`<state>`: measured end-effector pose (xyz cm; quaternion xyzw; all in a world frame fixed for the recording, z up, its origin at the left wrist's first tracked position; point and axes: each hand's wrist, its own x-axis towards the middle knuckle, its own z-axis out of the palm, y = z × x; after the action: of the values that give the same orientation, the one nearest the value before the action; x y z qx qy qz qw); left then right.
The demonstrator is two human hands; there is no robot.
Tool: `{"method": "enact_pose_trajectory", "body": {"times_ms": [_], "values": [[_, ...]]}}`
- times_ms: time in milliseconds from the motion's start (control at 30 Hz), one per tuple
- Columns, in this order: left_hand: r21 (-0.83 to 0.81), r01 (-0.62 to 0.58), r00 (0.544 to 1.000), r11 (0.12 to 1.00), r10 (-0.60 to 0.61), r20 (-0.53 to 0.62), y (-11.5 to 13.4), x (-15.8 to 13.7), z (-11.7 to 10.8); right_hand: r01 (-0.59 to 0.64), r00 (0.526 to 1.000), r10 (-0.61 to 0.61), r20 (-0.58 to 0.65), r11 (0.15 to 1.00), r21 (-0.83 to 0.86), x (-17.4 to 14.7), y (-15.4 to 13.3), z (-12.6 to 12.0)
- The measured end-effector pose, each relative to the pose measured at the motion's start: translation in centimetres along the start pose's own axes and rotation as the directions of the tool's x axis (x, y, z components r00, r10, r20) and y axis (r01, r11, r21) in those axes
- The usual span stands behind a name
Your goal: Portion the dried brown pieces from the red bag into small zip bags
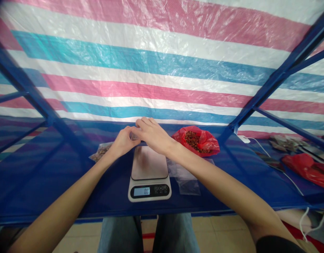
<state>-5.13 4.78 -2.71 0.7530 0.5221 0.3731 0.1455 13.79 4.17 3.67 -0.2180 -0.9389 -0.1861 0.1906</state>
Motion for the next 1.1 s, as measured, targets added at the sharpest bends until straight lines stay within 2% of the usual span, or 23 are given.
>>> {"method": "enact_pose_trajectory", "body": {"times_ms": [133, 233, 333, 400, 533, 633, 700, 767, 833, 900, 967, 1000, 1100], "values": [[-0.128, -0.01, 1.0, 0.992, 0.012, 0.017, -0.1, 0.4, -0.1, 0.058, 0.998, -0.059, -0.033, 0.998, -0.029, 0.2, 0.5, -1.4], [-0.374, 0.009, 1.0, 0.927, -0.008, 0.006, 0.2, 0.4, -0.3, -0.09, 0.989, 0.093, -0.11, 0.995, 0.032, -1.1, 1.4, -2.3], [-0.587, 0.064, 0.997, 0.807, -0.07, 0.012, 0.7, 0.2, -0.6, -0.306, 0.936, 0.328, -0.131, 0.938, 0.16, -3.8, 2.4, -2.2], [-0.703, 0.127, 0.992, 0.699, -0.109, 0.071, 1.2, -0.1, -0.8, -0.385, 0.906, 0.414, -0.082, 0.891, 0.241, -6.0, 3.0, -1.4], [-0.878, 0.234, 0.972, 0.417, -0.12, 0.202, 2.0, -0.4, -1.1, -0.519, 0.847, 0.526, 0.072, 0.792, 0.322, -9.9, 3.8, 0.8], [-0.905, 0.284, 0.958, 0.316, -0.14, 0.252, 2.3, -0.5, -1.0, -0.558, 0.829, 0.516, 0.213, 0.785, 0.268, -11.6, 4.2, 2.0], [-0.898, 0.302, 0.952, 0.32, -0.152, 0.266, 2.4, -0.5, -0.8, -0.54, 0.833, 0.476, 0.283, 0.811, 0.226, -12.3, 4.4, 2.3], [-0.879, 0.313, 0.947, 0.36, -0.184, 0.262, 2.5, -0.6, -0.7, -0.521, 0.841, 0.452, 0.298, 0.827, 0.213, -12.5, 4.4, 2.2], [-0.854, 0.318, 0.943, 0.411, -0.232, 0.239, 2.7, -0.6, -0.4, -0.517, 0.853, 0.47, 0.224, 0.82, 0.247, -12.3, 4.2, 1.8], [-0.84, 0.302, 0.943, 0.452, -0.269, 0.194, 3.2, -0.7, -0.1, -0.521, 0.843, 0.53, 0.088, 0.767, 0.374, -11.4, 3.4, 1.3], [-0.83, 0.262, 0.954, 0.493, -0.262, 0.146, 4.1, -0.7, 0.5, -0.489, 0.789, 0.614, -0.01, 0.638, 0.595, -10.0, 2.2, 1.0], [-0.824, 0.233, 0.962, 0.516, -0.243, 0.12, 4.6, -0.8, 0.8, -0.45, 0.762, 0.647, -0.013, 0.544, 0.708, -9.2, 1.6, 0.9], [-0.8, 0.142, 0.984, 0.583, -0.174, 0.048, 6.0, -1.0, 1.7, -0.325, 0.751, 0.657, 0.061, 0.288, 0.901, -6.7, -0.3, 1.0]]}}
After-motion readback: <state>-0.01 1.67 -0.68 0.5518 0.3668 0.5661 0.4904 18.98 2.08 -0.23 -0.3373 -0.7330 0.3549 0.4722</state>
